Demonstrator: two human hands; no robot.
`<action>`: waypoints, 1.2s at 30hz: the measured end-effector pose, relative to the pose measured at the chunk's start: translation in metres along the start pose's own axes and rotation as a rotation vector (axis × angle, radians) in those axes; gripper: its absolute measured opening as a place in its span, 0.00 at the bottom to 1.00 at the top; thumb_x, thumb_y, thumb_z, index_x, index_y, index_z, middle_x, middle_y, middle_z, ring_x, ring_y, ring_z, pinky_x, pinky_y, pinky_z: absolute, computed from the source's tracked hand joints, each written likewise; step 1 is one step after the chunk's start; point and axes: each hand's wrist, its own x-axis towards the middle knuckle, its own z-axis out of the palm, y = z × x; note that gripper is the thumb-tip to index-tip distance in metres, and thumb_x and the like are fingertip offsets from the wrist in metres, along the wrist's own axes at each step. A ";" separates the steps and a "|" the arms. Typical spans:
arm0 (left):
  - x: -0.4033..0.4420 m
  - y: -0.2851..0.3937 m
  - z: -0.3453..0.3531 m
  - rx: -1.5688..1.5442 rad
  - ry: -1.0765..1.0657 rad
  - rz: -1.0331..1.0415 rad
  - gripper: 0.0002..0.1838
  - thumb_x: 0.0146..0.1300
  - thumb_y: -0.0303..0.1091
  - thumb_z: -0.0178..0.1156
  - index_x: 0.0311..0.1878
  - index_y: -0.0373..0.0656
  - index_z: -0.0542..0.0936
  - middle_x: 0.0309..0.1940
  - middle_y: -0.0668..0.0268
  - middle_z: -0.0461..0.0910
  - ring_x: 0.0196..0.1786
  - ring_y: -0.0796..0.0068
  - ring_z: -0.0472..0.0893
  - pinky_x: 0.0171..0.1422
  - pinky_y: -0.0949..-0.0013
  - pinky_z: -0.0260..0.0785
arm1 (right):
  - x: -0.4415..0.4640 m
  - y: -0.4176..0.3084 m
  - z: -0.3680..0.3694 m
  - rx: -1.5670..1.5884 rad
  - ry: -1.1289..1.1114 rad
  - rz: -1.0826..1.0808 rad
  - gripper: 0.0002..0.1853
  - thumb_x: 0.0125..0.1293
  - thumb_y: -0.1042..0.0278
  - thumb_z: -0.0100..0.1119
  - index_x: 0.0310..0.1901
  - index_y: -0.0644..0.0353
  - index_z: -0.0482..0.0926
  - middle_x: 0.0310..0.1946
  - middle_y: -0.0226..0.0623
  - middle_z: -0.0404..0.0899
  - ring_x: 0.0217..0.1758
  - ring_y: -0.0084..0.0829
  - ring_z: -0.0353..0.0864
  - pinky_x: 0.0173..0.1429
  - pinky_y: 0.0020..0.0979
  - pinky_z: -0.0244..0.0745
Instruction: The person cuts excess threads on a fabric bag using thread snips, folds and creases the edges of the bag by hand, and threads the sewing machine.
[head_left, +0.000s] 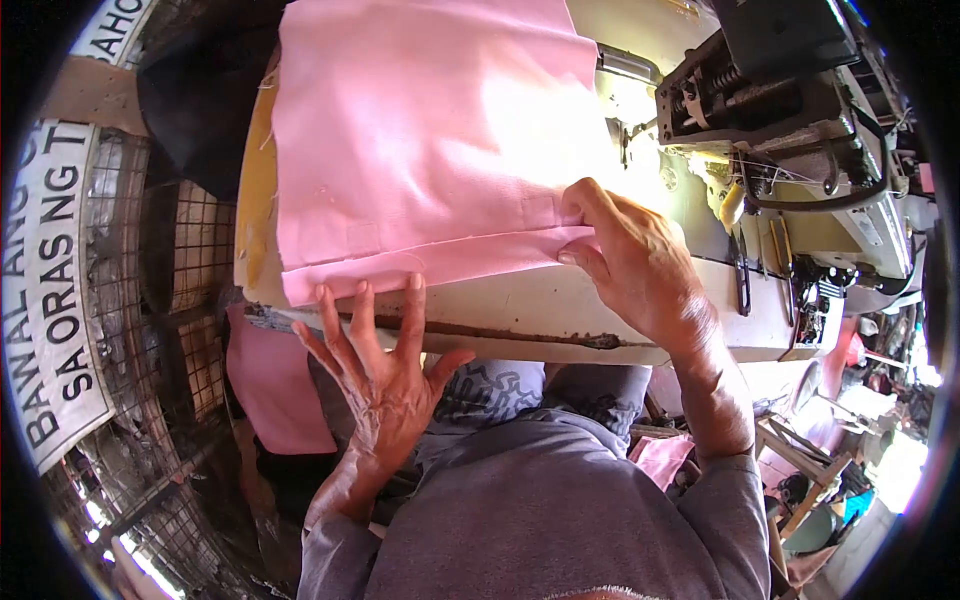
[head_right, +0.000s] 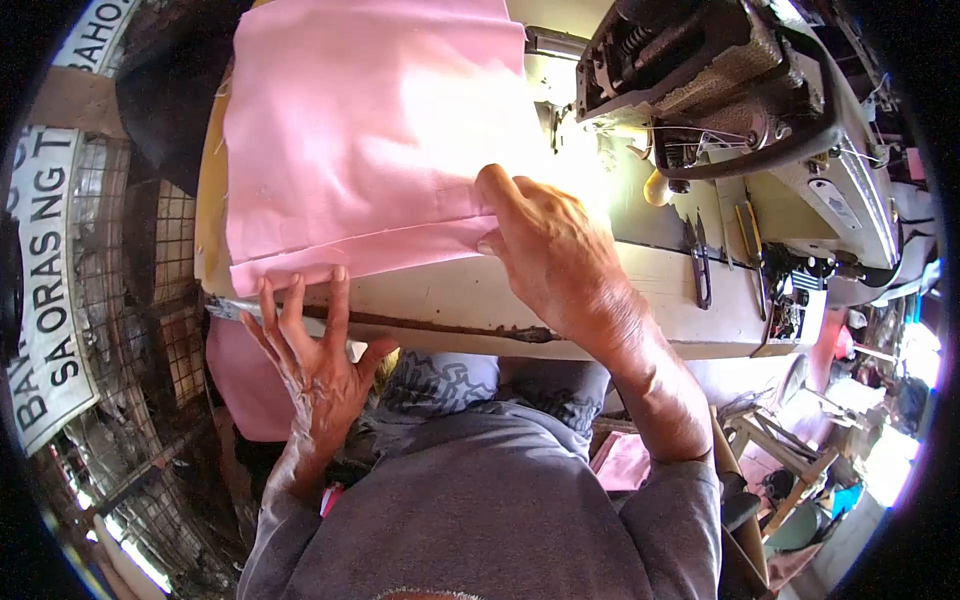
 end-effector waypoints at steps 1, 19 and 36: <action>0.000 0.000 0.000 -0.011 0.013 0.007 0.44 0.63 0.76 0.48 0.73 0.56 0.70 0.68 0.49 0.54 0.75 0.27 0.48 0.68 0.13 0.43 | -0.003 -0.004 0.001 -0.050 0.036 -0.010 0.21 0.55 0.73 0.71 0.51 0.58 0.77 0.51 0.44 0.79 0.52 0.45 0.80 0.54 0.41 0.75; -0.009 -0.062 -0.001 -0.083 0.207 0.059 0.41 0.64 0.66 0.58 0.71 0.44 0.71 0.68 0.61 0.70 0.72 0.55 0.65 0.77 0.39 0.45 | -0.038 -0.045 0.084 -0.160 0.256 -0.541 0.35 0.53 0.53 0.72 0.59 0.67 0.78 0.53 0.43 0.75 0.54 0.41 0.77 0.60 0.43 0.74; -0.016 -0.100 0.024 -0.326 0.615 0.212 0.12 0.59 0.22 0.63 0.47 0.41 0.85 0.49 0.62 0.80 0.57 0.60 0.78 0.67 0.51 0.67 | -0.059 -0.090 0.042 -0.360 0.496 -0.749 0.15 0.47 0.65 0.63 0.38 0.60 0.83 0.37 0.32 0.76 0.40 0.27 0.78 0.44 0.31 0.77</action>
